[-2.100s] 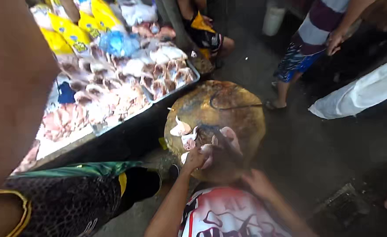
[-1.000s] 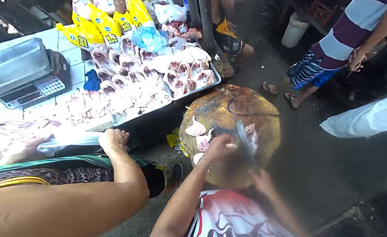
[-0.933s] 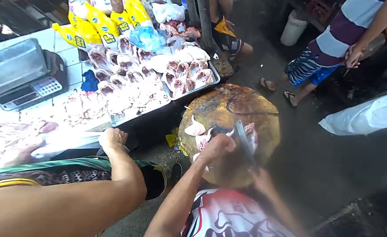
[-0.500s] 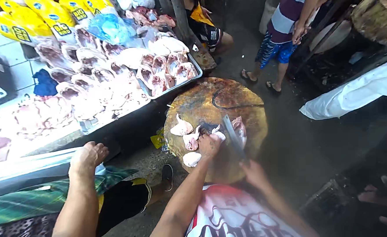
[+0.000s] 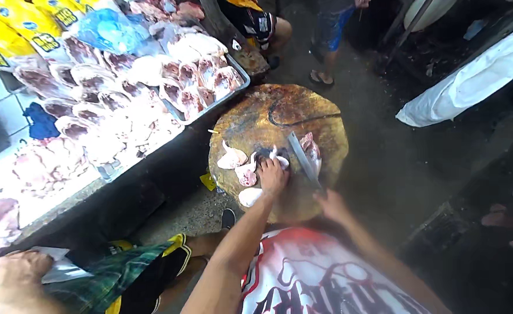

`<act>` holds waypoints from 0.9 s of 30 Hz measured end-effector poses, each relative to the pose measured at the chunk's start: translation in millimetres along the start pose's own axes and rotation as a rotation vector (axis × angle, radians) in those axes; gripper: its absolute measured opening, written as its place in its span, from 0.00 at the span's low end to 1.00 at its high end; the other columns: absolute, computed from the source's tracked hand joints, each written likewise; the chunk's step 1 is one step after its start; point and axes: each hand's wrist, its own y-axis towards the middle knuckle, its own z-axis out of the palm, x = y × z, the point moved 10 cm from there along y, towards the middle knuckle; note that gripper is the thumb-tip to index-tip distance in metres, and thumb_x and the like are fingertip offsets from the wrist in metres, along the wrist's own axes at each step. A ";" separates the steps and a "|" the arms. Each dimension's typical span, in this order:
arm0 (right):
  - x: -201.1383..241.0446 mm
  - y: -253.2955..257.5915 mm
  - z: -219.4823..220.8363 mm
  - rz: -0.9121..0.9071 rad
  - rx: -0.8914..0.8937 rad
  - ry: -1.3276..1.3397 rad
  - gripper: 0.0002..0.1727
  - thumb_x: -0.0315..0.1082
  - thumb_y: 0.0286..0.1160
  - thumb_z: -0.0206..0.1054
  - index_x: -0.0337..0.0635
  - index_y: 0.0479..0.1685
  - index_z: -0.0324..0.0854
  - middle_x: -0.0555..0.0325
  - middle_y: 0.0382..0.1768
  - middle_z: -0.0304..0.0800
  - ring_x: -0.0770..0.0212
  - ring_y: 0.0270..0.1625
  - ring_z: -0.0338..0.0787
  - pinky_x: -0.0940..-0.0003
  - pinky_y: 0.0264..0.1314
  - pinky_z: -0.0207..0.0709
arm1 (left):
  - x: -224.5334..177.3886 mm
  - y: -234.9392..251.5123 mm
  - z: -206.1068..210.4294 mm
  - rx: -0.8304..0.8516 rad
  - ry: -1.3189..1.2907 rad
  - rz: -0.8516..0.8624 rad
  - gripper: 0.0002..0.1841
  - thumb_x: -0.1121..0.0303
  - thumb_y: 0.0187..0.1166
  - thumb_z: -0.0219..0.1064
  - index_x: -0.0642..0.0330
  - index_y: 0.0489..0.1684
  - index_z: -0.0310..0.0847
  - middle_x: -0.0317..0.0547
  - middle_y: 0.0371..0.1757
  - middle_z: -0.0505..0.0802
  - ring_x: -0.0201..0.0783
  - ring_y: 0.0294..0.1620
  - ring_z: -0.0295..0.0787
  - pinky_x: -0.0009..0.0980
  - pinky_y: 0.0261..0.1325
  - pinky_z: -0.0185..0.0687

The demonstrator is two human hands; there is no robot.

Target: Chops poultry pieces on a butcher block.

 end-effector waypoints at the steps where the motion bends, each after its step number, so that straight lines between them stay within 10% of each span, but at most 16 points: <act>1: -2.0 0.2 0.5 0.007 0.014 -0.001 0.30 0.56 0.85 0.62 0.37 0.67 0.78 0.45 0.39 0.87 0.53 0.32 0.87 0.52 0.42 0.85 | 3.5 8.4 0.6 0.016 -0.008 -0.009 0.31 0.56 0.76 0.71 0.68 0.75 0.74 0.73 0.71 0.82 0.73 0.76 0.75 0.71 0.70 0.73; 7: -3.3 -24.6 -2.0 -0.043 0.041 0.048 0.27 0.56 0.85 0.63 0.39 0.62 0.80 0.49 0.32 0.85 0.56 0.24 0.84 0.56 0.34 0.84 | 32.3 19.5 -22.8 0.131 -0.457 0.058 0.19 0.63 0.86 0.64 0.67 0.68 0.78 0.65 0.53 0.93 0.60 0.54 0.93 0.61 0.62 0.85; 12: -46.4 -85.0 -4.0 -0.114 0.049 0.053 0.29 0.59 0.84 0.61 0.40 0.60 0.83 0.53 0.32 0.88 0.58 0.28 0.88 0.54 0.37 0.86 | 24.3 -100.8 -1.2 0.302 -1.249 -0.255 0.19 0.54 0.91 0.57 0.61 0.65 0.80 0.47 0.41 0.94 0.39 0.35 0.93 0.41 0.40 0.93; 20: -110.3 -129.6 -3.8 -0.057 0.083 -0.184 0.34 0.66 0.84 0.54 0.41 0.57 0.84 0.50 0.37 0.90 0.52 0.44 0.91 0.46 0.53 0.83 | 39.7 -183.3 73.1 0.393 -1.279 -0.450 0.18 0.58 0.91 0.59 0.64 0.63 0.80 0.52 0.37 0.95 0.43 0.32 0.94 0.41 0.41 0.93; 27: -78.2 -146.2 11.4 -0.123 0.017 -0.253 0.36 0.68 0.84 0.53 0.41 0.56 0.83 0.50 0.35 0.89 0.52 0.43 0.91 0.48 0.51 0.83 | 83.2 -187.9 84.7 0.389 -1.402 -0.593 0.22 0.52 0.92 0.56 0.65 0.58 0.81 0.53 0.34 0.93 0.45 0.30 0.93 0.43 0.39 0.93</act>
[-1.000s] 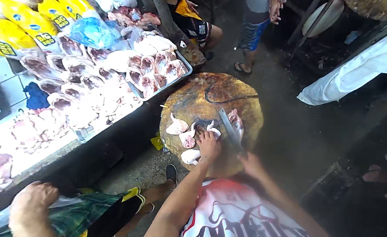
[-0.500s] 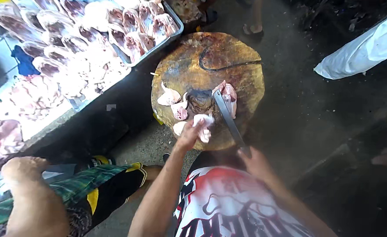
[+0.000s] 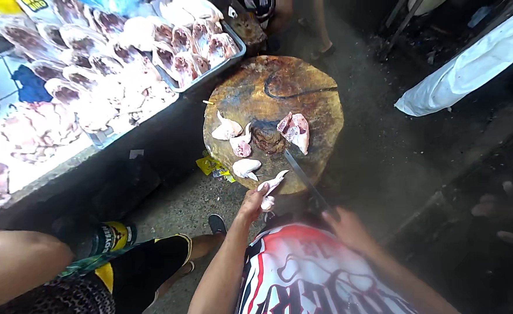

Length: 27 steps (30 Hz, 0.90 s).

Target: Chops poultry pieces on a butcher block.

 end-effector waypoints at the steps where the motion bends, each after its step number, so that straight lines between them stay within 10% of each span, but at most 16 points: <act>1: 12.2 -6.1 1.1 -0.034 -0.039 0.017 0.35 0.67 0.84 0.53 0.41 0.55 0.83 0.52 0.33 0.88 0.54 0.41 0.90 0.50 0.49 0.83 | 2.1 1.1 -6.2 0.002 0.039 0.007 0.22 0.52 0.91 0.58 0.66 0.55 0.82 0.52 0.32 0.93 0.45 0.29 0.93 0.44 0.38 0.94; 6: 61.9 -28.0 7.6 -0.246 -0.283 0.042 0.32 0.58 0.87 0.56 0.34 0.59 0.84 0.52 0.29 0.89 0.56 0.34 0.91 0.54 0.43 0.86 | -0.2 -1.5 -23.6 0.028 0.231 0.063 0.24 0.49 0.89 0.60 0.68 0.50 0.84 0.50 0.33 0.93 0.41 0.30 0.92 0.41 0.41 0.92; 11: 8.4 2.6 51.4 0.062 0.019 -0.123 0.33 0.60 0.88 0.53 0.37 0.67 0.79 0.43 0.43 0.91 0.45 0.50 0.92 0.42 0.59 0.83 | 13.9 6.2 -36.9 0.084 0.228 0.066 0.26 0.47 0.90 0.59 0.67 0.53 0.84 0.52 0.34 0.94 0.43 0.31 0.93 0.42 0.41 0.93; 15: 7.6 -9.1 57.5 0.152 0.060 0.209 0.27 0.59 0.89 0.55 0.41 0.54 0.80 0.57 0.23 0.79 0.61 0.18 0.80 0.62 0.24 0.81 | 9.8 -0.7 -44.3 0.105 0.307 0.229 0.23 0.53 0.89 0.63 0.65 0.66 0.78 0.54 0.42 0.94 0.43 0.35 0.94 0.42 0.43 0.93; 27: 51.3 -40.8 72.0 0.084 0.055 0.627 0.22 0.52 0.92 0.54 0.40 0.45 0.79 0.62 0.18 0.76 0.66 0.12 0.75 0.70 0.16 0.77 | -7.8 -11.8 -40.6 0.124 0.320 0.459 0.14 0.60 0.84 0.70 0.61 0.57 0.87 0.48 0.40 0.95 0.37 0.34 0.92 0.39 0.44 0.90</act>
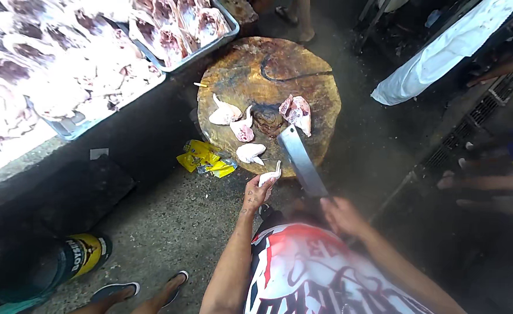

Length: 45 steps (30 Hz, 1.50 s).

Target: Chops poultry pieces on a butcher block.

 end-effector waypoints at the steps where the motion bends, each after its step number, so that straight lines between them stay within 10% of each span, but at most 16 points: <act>1: -8.3 1.5 3.8 0.050 0.023 0.057 0.23 0.52 0.93 0.52 0.39 0.44 0.78 0.62 0.18 0.76 0.66 0.12 0.74 0.71 0.15 0.76 | -2.6 -0.3 0.6 0.025 -0.033 0.015 0.14 0.62 0.85 0.69 0.61 0.58 0.86 0.47 0.41 0.95 0.36 0.35 0.92 0.37 0.45 0.91; 17: -26.7 31.9 -2.8 0.267 0.333 0.468 0.29 0.61 0.92 0.42 0.46 0.42 0.74 0.65 0.17 0.70 0.70 0.10 0.71 0.75 0.12 0.74 | -21.2 12.5 13.9 0.295 0.199 0.142 0.09 0.66 0.81 0.72 0.59 0.53 0.90 0.41 0.42 0.96 0.30 0.39 0.91 0.33 0.51 0.88; 35: -12.5 41.9 -16.4 0.223 0.179 -0.283 0.30 0.62 0.91 0.48 0.42 0.39 0.75 0.62 0.17 0.73 0.66 0.11 0.74 0.70 0.14 0.75 | -13.9 11.5 16.1 -0.075 0.367 0.087 0.15 0.57 0.85 0.69 0.53 0.62 0.86 0.48 0.40 0.95 0.41 0.36 0.93 0.48 0.49 0.90; 40: -7.8 29.4 -13.4 0.100 0.013 -0.767 0.35 0.64 0.88 0.50 0.36 0.48 0.82 0.43 0.36 0.87 0.45 0.42 0.90 0.41 0.48 0.83 | -10.9 10.0 23.3 -0.123 0.242 0.048 0.16 0.58 0.86 0.67 0.57 0.63 0.85 0.49 0.40 0.96 0.42 0.34 0.94 0.46 0.45 0.92; 45: -26.0 17.1 -4.8 0.111 0.021 -0.746 0.35 0.64 0.88 0.49 0.36 0.54 0.81 0.44 0.38 0.88 0.46 0.44 0.91 0.44 0.52 0.83 | -11.3 15.2 -1.0 -0.234 0.132 -0.036 0.19 0.54 0.89 0.63 0.56 0.69 0.80 0.54 0.41 0.95 0.46 0.30 0.93 0.49 0.39 0.93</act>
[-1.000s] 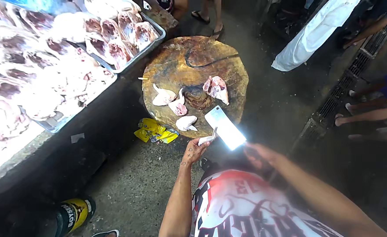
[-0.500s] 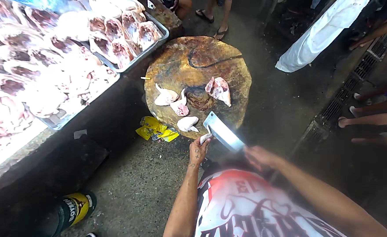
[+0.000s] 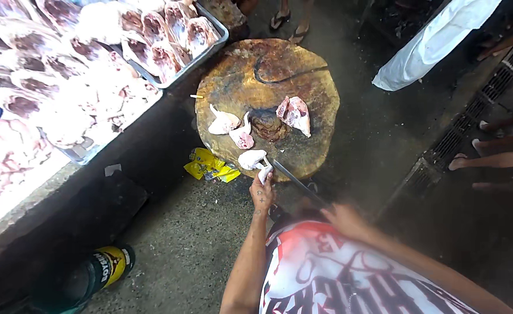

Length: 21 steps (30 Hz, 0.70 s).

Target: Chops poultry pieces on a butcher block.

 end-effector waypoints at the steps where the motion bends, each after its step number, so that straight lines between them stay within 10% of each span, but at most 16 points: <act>1: -3.9 3.3 2.1 -0.018 0.019 0.116 0.33 0.63 0.89 0.50 0.38 0.49 0.81 0.48 0.32 0.84 0.51 0.35 0.87 0.50 0.43 0.82 | -2.7 3.7 -5.9 0.003 0.010 0.017 0.19 0.55 0.88 0.64 0.56 0.69 0.80 0.53 0.40 0.94 0.45 0.30 0.93 0.48 0.38 0.92; 3: -15.4 6.2 2.1 0.008 0.030 0.353 0.32 0.63 0.90 0.49 0.40 0.44 0.80 0.57 0.22 0.79 0.62 0.19 0.80 0.62 0.25 0.80 | -5.6 7.6 -13.9 0.011 -0.008 0.029 0.19 0.55 0.87 0.67 0.57 0.68 0.81 0.50 0.34 0.94 0.42 0.24 0.90 0.43 0.32 0.91; 8: -31.6 -20.4 -10.8 0.083 -0.230 0.464 0.32 0.62 0.90 0.49 0.40 0.45 0.82 0.55 0.22 0.79 0.57 0.22 0.82 0.54 0.32 0.81 | -8.7 -5.3 -29.5 -0.048 -0.129 0.048 0.16 0.60 0.88 0.66 0.60 0.64 0.82 0.46 0.29 0.93 0.38 0.22 0.90 0.38 0.29 0.92; 16: 26.5 40.4 13.1 -0.013 -0.014 0.481 0.33 0.64 0.88 0.52 0.40 0.51 0.82 0.52 0.29 0.82 0.57 0.25 0.84 0.56 0.33 0.83 | -43.8 -9.0 -13.5 -0.093 -0.009 0.163 0.15 0.60 0.85 0.69 0.61 0.59 0.83 0.43 0.31 0.92 0.34 0.23 0.88 0.35 0.29 0.89; 19: -0.9 26.0 3.7 0.061 -0.103 0.539 0.33 0.63 0.89 0.51 0.40 0.60 0.81 0.52 0.29 0.83 0.56 0.25 0.84 0.53 0.34 0.84 | -100.0 -3.0 0.1 -0.081 0.410 0.495 0.18 0.60 0.82 0.72 0.65 0.59 0.88 0.56 0.52 0.93 0.51 0.55 0.92 0.51 0.64 0.86; 21: -19.9 16.2 -6.7 0.083 -0.163 0.507 0.32 0.62 0.89 0.51 0.39 0.57 0.82 0.52 0.27 0.83 0.56 0.25 0.85 0.53 0.34 0.85 | -123.4 6.4 28.0 0.032 0.688 0.611 0.16 0.60 0.80 0.72 0.58 0.59 0.90 0.61 0.57 0.91 0.63 0.63 0.85 0.62 0.66 0.79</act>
